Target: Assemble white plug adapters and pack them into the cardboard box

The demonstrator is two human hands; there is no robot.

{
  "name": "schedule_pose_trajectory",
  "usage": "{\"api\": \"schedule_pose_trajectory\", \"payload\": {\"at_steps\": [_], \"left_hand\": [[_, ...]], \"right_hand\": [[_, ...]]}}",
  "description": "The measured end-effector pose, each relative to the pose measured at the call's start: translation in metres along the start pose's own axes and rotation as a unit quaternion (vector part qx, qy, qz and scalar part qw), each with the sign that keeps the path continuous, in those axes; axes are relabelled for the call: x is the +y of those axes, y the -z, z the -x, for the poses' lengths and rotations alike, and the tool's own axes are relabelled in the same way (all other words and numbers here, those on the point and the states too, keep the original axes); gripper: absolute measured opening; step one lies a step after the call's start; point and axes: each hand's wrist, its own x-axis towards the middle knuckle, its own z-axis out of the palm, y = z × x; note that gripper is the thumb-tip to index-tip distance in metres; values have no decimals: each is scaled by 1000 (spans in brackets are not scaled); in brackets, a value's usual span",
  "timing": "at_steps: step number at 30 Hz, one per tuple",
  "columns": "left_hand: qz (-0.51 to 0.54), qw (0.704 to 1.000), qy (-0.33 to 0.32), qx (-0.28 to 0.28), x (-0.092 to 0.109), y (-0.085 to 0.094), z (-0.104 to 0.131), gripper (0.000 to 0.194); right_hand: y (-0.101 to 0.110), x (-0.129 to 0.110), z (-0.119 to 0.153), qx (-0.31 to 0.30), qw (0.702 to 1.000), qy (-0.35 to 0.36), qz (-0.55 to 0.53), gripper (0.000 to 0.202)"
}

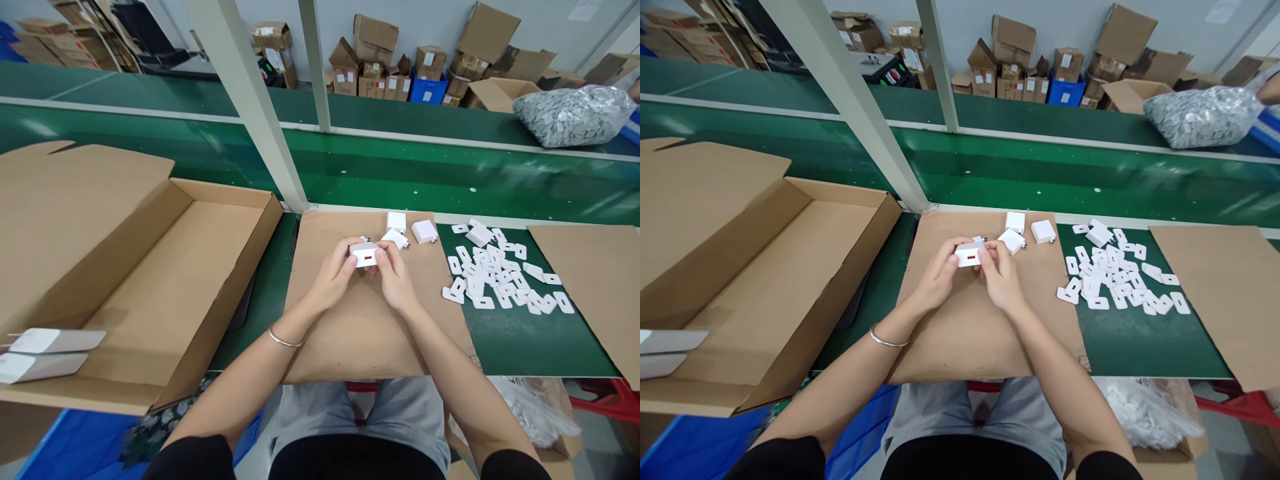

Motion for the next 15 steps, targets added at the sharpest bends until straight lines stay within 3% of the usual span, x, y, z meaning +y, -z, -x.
{"api": "schedule_pose_trajectory", "payload": {"at_steps": [7,15], "left_hand": [[23,999,-21,-11,2,-4,-2,47],[44,998,-49,12,7,-4,-2,46]], "right_hand": [[-1,-1,1,-9,1000,-13,10,43],[8,-2,1,15,992,19,122,34]]}}
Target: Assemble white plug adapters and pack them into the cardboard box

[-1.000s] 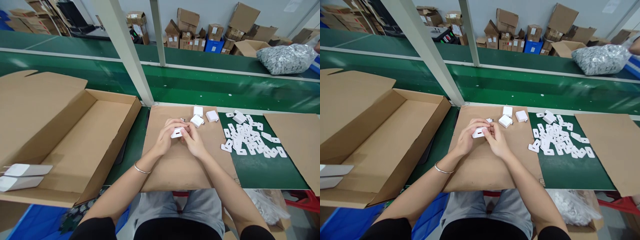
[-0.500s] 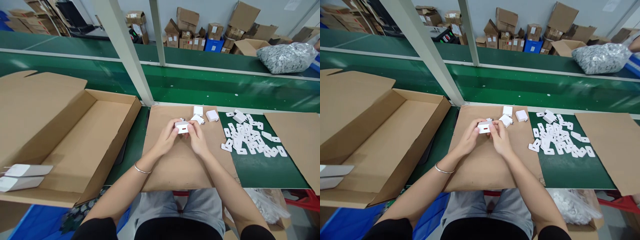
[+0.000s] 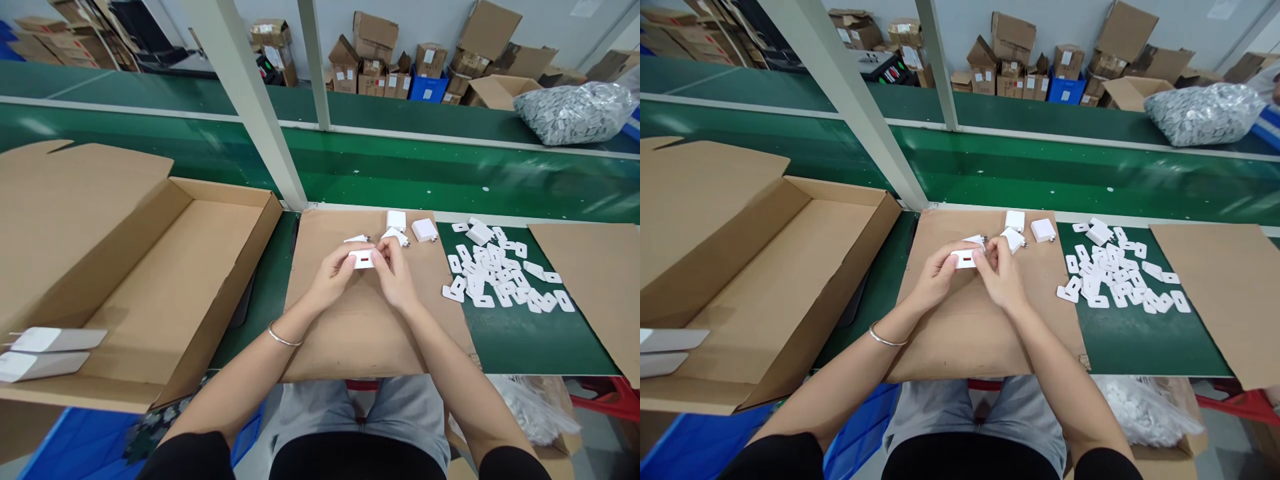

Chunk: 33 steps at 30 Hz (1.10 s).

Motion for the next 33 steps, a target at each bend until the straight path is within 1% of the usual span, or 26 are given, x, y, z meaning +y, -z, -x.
{"api": "schedule_pose_trajectory", "payload": {"at_steps": [2,5,9,12,16,19,22,25,27,30,31,33], "left_hand": [[3,1000,-2,11,0,-1,1,47],[3,1000,2,16,1,-1,2,50],[8,1000,13,14,1,-2,4,52],[14,999,27,10,0,-3,6,53],[39,999,37,-4,-3,-5,9,57],[27,999,19,-11,-2,-6,10,52],[4,1000,5,-4,1,-4,9,47],[18,1000,0,1,1,-2,7,47],[72,997,31,9,0,-3,5,53],[182,975,128,1,-4,-5,3,64],[204,967,155,-2,-6,-5,3,65],[218,959,181,3,-9,-5,2,64]], "right_hand": [[2,0,-1,-13,1000,0,21,39],[3,0,-2,-42,999,3,1,48],[-1,-5,-2,-25,998,19,-53,51],[-1,-8,-2,-23,997,26,-72,51],[1,-7,-2,-9,998,29,-64,50],[2,-5,-2,-10,999,30,-43,51],[3,-4,-1,-19,998,48,-19,49],[4,-3,-1,-31,997,66,-10,46],[6,-2,-1,-41,996,79,-14,44],[8,0,-2,-73,992,105,-4,43],[9,2,-3,-86,990,112,16,43],[10,4,-4,-106,985,109,80,46]]}}
